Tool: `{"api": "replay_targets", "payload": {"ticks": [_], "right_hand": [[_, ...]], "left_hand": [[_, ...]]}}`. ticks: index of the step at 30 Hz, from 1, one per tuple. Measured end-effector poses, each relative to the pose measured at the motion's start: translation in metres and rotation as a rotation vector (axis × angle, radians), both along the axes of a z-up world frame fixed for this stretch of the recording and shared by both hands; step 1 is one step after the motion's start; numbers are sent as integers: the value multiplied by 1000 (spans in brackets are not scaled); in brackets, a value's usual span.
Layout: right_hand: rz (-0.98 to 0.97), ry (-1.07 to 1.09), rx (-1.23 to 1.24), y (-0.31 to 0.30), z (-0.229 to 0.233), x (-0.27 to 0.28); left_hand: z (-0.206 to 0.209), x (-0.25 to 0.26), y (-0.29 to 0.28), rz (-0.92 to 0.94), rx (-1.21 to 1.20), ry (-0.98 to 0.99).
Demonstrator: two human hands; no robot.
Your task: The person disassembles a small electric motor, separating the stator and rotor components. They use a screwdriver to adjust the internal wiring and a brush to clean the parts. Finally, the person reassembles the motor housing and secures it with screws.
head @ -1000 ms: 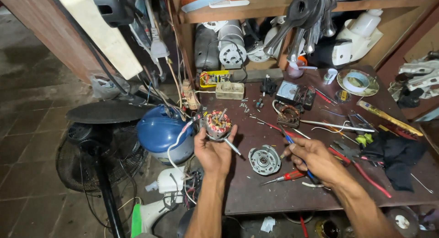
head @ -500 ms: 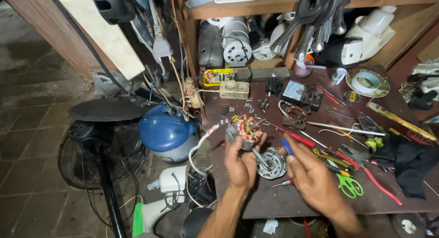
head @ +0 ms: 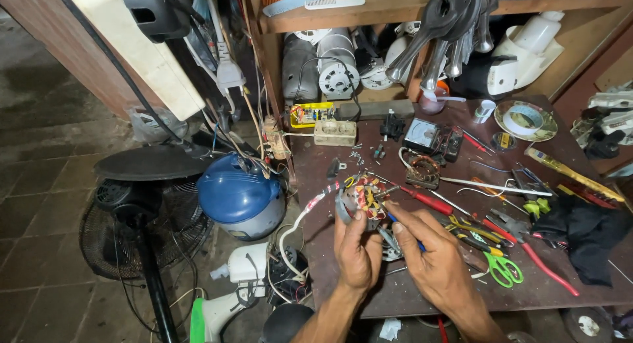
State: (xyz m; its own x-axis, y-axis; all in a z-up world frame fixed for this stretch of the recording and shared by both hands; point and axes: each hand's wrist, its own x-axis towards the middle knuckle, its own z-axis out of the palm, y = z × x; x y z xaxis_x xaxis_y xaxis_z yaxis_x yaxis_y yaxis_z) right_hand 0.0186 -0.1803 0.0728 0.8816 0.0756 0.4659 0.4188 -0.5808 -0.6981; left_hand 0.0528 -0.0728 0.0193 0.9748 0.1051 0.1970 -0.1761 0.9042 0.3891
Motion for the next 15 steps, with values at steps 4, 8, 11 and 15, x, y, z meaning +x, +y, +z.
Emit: {"api": "replay_targets", "payload": {"ticks": [4, 8, 11, 15], "right_hand": [[-14, -2, -19, 1, 0, 1], [-10, 11, -2, 3, 4, -1], [-1, 6, 5, 4, 5, 0], [4, -2, 6, 4, 3, 1]], "left_hand": [[1, -1, 1, 13, -14, -39], [2, -2, 1, 54, 44, 13], [3, -2, 2, 69, 67, -15], [4, -2, 2, 81, 76, -49]]}}
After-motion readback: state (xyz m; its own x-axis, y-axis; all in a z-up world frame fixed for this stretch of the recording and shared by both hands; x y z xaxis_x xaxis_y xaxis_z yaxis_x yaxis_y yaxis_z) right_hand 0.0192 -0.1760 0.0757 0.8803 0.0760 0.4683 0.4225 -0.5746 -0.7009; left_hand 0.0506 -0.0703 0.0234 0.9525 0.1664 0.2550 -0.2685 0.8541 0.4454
